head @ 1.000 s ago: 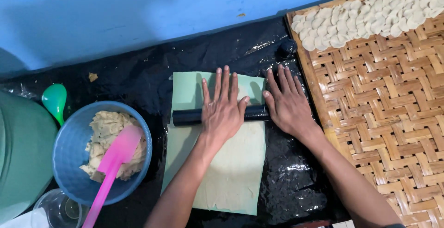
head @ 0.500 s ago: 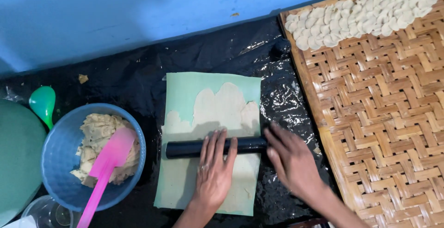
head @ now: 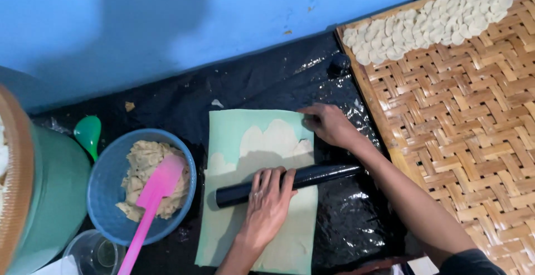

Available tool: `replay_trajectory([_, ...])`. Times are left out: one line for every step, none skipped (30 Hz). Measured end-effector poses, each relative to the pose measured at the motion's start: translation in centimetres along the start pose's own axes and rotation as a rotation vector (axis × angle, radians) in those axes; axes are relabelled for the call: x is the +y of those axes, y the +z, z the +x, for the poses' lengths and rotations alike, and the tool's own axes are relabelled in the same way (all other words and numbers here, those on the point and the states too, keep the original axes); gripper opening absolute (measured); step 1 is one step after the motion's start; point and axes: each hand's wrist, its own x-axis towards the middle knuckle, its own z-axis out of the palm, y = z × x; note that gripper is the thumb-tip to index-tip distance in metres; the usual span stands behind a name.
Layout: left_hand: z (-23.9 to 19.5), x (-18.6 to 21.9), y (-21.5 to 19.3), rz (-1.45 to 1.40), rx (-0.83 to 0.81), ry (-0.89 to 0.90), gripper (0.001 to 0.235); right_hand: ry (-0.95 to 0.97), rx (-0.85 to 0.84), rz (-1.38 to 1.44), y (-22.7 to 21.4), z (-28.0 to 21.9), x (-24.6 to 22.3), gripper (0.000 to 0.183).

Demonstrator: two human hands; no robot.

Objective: The person scoops dough from a blue bowl using a pink spatula and places it onto a green sheet. They then use a black rolling pin to flatten the dough into a thin, rectangular sheet. The person repeatedly adds more dough and rolls it out, occasionally scraping excess dough back into the bowl.

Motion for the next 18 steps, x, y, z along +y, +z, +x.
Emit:
replay_trajectory([0.2, -0.1, 0.1, -0.006, 0.000, 0.002, 0.045, 0.005, -0.001, -0.004, -0.9, -0.8, -1.4, 0.035])
replay_trajectory([0.4, -0.2, 0.2, 0.014, -0.008, 0.007, 0.044, 0.023, -0.003, -0.046, -1.9, -1.6, -2.8, 0.039])
replay_trajectory([0.4, -0.2, 0.4, 0.034, -0.017, 0.007, 0.042, 0.040, -0.009, -0.087, -2.7, -2.5, -4.3, 0.043])
replay_trajectory([0.2, -0.2, 0.7, 0.028, -0.017, 0.006, 0.042, 0.044, -0.014, -0.090, -2.7, -4.0, -5.0, 0.043])
replay_trajectory([0.0, -0.3, 0.9, 0.030, -0.019, 0.010, 0.042, 0.070, 0.041, -0.140, -2.7, -5.4, -5.8, 0.045])
replay_trajectory([-0.1, -0.3, 1.1, 0.033, -0.021, 0.014, 0.041, 0.095, 0.095, -0.191, -2.7, -6.8, -6.6, 0.048])
replay_trajectory([-0.1, -0.4, 1.4, 0.027, -0.018, 0.018, 0.041, 0.097, 0.096, -0.197, -2.1, -8.4, -6.8, 0.048])
replay_trajectory([-0.1, -0.6, 1.7, 0.024, -0.022, 0.013, 0.042, 0.080, 0.156, -0.243, -1.3, -9.9, -6.9, 0.047])
replay_trajectory([-0.3, -0.7, 2.1, 0.021, -0.027, 0.001, 0.043, 0.061, 0.211, -0.286, -0.5, -11.6, -7.1, 0.047])
replay_trajectory([-0.6, -0.6, 2.4, 0.016, -0.026, -0.001, 0.043, 0.061, 0.207, -0.290, 0.5, -12.7, -7.0, 0.047])
replay_trajectory([-1.0, -0.6, 2.7, 0.048, -0.015, -0.014, 0.047, 0.036, 0.245, -0.345, 1.5, -13.8, -6.9, 0.050])
replay_trajectory([-1.4, -0.6, 3.0, 0.079, -0.005, -0.028, 0.052, 0.011, 0.283, -0.400, 2.6, -15.0, -6.7, 0.052])
replay_trajectory([-1.3, -0.5, 3.1, 0.077, -0.008, -0.036, 0.052, 0.010, 0.275, -0.397, 3.3, -15.3, -6.1, 0.052])
replay_trajectory([-1.1, -0.3, 3.2, 0.092, 0.011, -0.046, 0.056, 0.034, 0.269, -0.458, 4.1, -15.7, -5.6, 0.058])
replay_trajectory([-1.2, -0.1, 3.2, 0.107, 0.025, -0.058, 0.060, 0.059, 0.262, -0.516, 5.0, -16.3, -5.1, 0.065])
replay_trajectory([-1.0, -0.1, 3.4, 0.106, 0.017, -0.066, 0.060, 0.061, 0.251, -0.509, 4.7, -15.9, -5.3, 0.065])
replay_trajectory([-0.4, -0.2, 3.7, 0.066, 0.023, -0.082, 0.061, 0.038, 0.249, -0.516, 4.3, -15.3, -5.5, 0.065])
replay_trajectory([0.1, -0.3, 3.8, 0.027, 0.029, -0.097, 0.064, 0.016, 0.246, -0.523, 3.8, -14.7, -5.6, 0.064])
